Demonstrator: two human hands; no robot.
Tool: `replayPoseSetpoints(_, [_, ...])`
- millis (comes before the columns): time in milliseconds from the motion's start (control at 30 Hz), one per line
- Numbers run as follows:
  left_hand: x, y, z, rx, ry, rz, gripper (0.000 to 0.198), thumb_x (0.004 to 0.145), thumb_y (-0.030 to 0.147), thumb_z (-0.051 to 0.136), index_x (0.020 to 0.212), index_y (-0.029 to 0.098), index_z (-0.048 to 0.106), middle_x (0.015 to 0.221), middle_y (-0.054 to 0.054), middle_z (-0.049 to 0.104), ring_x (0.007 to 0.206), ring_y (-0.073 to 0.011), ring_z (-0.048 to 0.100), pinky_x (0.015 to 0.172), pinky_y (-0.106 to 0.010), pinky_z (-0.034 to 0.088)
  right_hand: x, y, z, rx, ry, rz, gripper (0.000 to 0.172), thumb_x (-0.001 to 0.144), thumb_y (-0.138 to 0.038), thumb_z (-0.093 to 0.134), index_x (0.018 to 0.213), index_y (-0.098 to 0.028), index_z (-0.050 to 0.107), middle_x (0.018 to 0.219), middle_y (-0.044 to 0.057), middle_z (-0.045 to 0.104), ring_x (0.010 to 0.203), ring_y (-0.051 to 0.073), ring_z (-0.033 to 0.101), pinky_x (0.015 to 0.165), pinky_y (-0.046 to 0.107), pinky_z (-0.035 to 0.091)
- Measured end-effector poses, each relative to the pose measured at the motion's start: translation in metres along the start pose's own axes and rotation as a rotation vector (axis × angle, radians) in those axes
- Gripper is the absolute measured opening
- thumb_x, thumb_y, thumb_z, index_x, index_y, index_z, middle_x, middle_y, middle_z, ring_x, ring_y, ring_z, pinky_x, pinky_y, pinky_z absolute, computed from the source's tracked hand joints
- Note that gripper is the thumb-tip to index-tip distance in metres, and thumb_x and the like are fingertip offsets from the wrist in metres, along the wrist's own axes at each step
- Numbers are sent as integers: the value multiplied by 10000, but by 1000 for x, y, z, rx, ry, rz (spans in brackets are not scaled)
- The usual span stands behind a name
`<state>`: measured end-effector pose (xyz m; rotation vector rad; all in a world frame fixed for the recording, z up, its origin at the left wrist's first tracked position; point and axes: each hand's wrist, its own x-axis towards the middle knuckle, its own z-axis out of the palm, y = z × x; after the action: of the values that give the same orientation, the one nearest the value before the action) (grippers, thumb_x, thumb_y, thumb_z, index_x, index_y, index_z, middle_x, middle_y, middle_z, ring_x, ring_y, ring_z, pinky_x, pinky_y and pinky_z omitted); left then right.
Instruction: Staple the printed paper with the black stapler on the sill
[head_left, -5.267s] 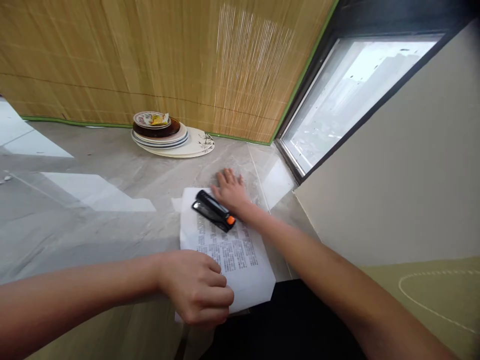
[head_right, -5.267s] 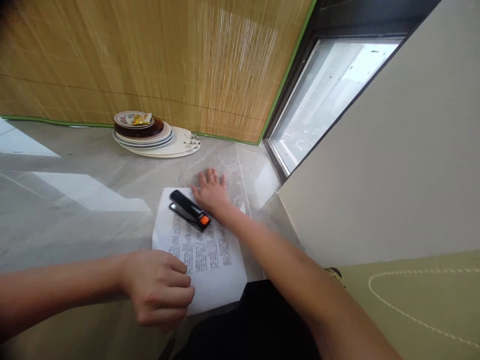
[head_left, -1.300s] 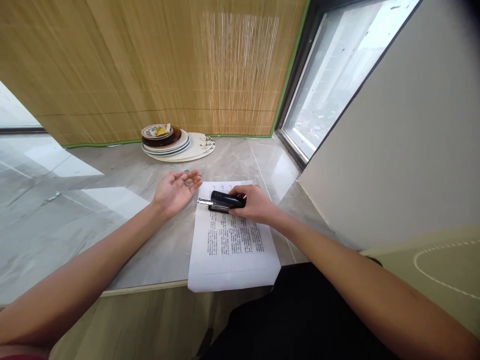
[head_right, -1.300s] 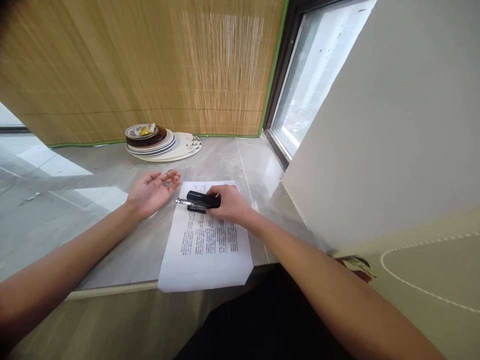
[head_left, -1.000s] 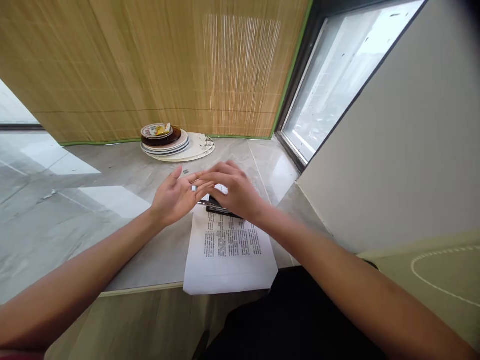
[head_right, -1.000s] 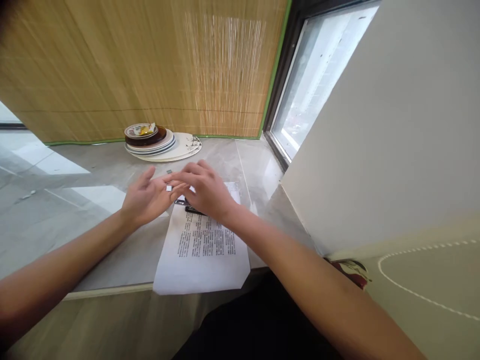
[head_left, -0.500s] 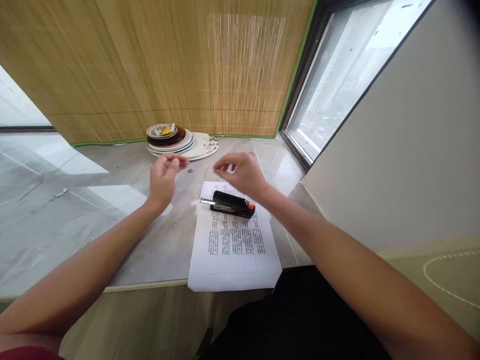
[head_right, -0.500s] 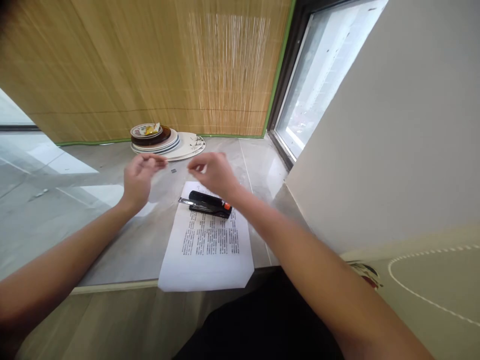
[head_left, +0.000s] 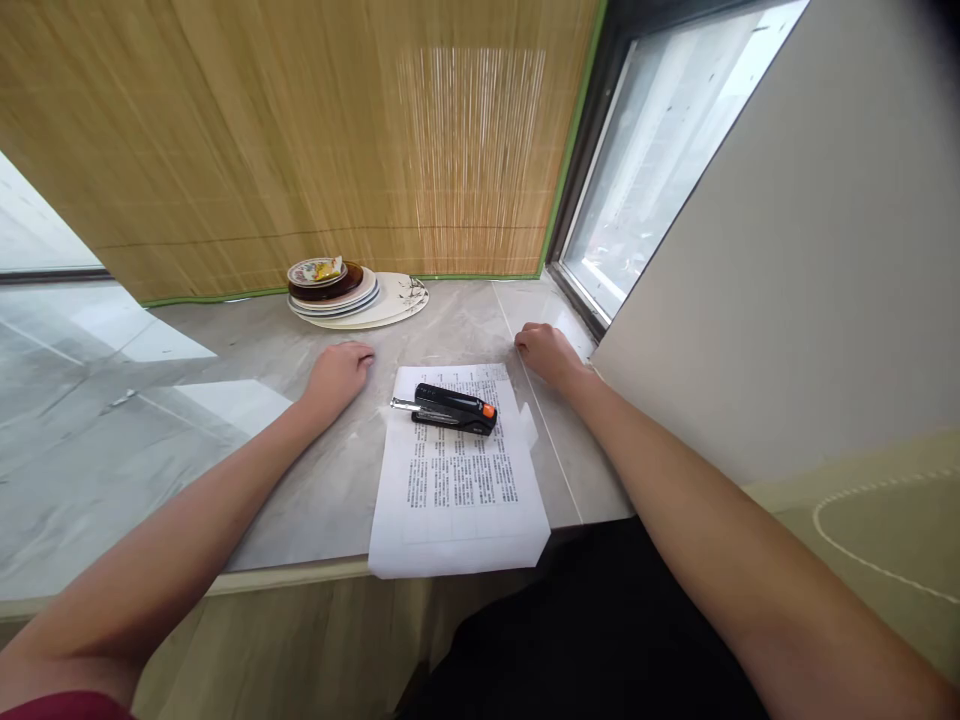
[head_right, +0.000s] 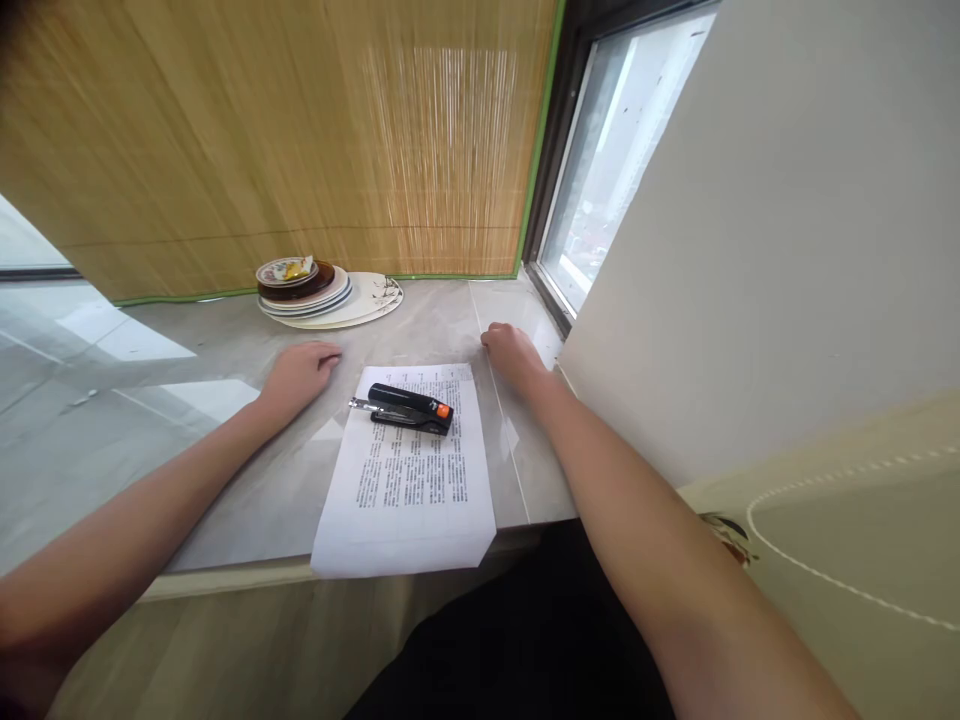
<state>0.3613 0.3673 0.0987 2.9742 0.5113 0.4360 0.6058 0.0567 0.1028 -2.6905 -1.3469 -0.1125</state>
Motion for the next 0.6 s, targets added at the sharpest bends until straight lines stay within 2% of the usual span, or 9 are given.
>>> replayPoseSetpoints(100, [-2,-1,-6,22,9,-15,311,939,236,526,1054,195,812,1157,-107,811,1101,-322,738,1029,-429,534,1,0,5,8,45,4,323,946,-66,503,1005,-128,814,1113,158,754,959,232,694,834,308,449])
replayPoseSetpoints(200, [-2,0,-8,16,18,-12,305,929,237,541,1087,201,800,1137,-108,813,1059,-325,743,973,-426,542,0,-2,5,52,66,11,298,915,-41,530,952,-131,811,1154,147,756,942,220,695,829,303,457])
replayPoseSetpoints(300, [-3,0,-7,-30,38,-3,319,913,229,566,1141,191,787,1112,-110,814,1019,-311,748,957,-419,544,-4,-14,-9,140,154,37,274,883,-28,560,902,-143,807,1172,127,764,938,221,701,838,321,474])
replayPoseSetpoints(367, [-4,1,-8,-99,81,15,327,904,222,580,1149,173,791,1108,-113,812,979,-295,749,968,-422,543,-12,-32,-24,258,244,54,238,895,-63,588,898,-157,807,1086,108,782,928,224,706,849,336,492])
replayPoseSetpoints(400, [-5,3,-9,-154,115,25,324,907,227,585,1142,168,800,1109,-110,812,960,-286,748,971,-423,544,-19,-43,-32,341,274,54,212,911,-100,605,906,-164,807,1027,97,787,921,223,708,857,342,503])
replayPoseSetpoints(467, [-8,7,-11,-322,200,17,300,920,256,598,1097,173,826,1077,-92,815,903,-264,741,939,-412,559,-37,-68,-44,550,207,-6,175,954,-214,634,936,-183,805,927,69,787,878,205,713,852,341,532])
replayPoseSetpoints(533, [-11,13,-11,-543,245,-40,273,918,302,627,1042,186,841,986,-65,815,803,-230,725,847,-383,582,-57,-93,-48,705,137,-64,245,1013,-349,604,1020,-198,796,987,70,790,908,201,715,843,344,552])
replayPoseSetpoints(600, [-13,19,-10,-777,234,-121,254,885,346,682,1002,184,839,921,-55,802,741,-201,708,767,-352,593,-74,-111,-43,728,103,-112,328,980,-462,673,1181,-218,757,1135,86,773,1028,230,703,878,369,555])
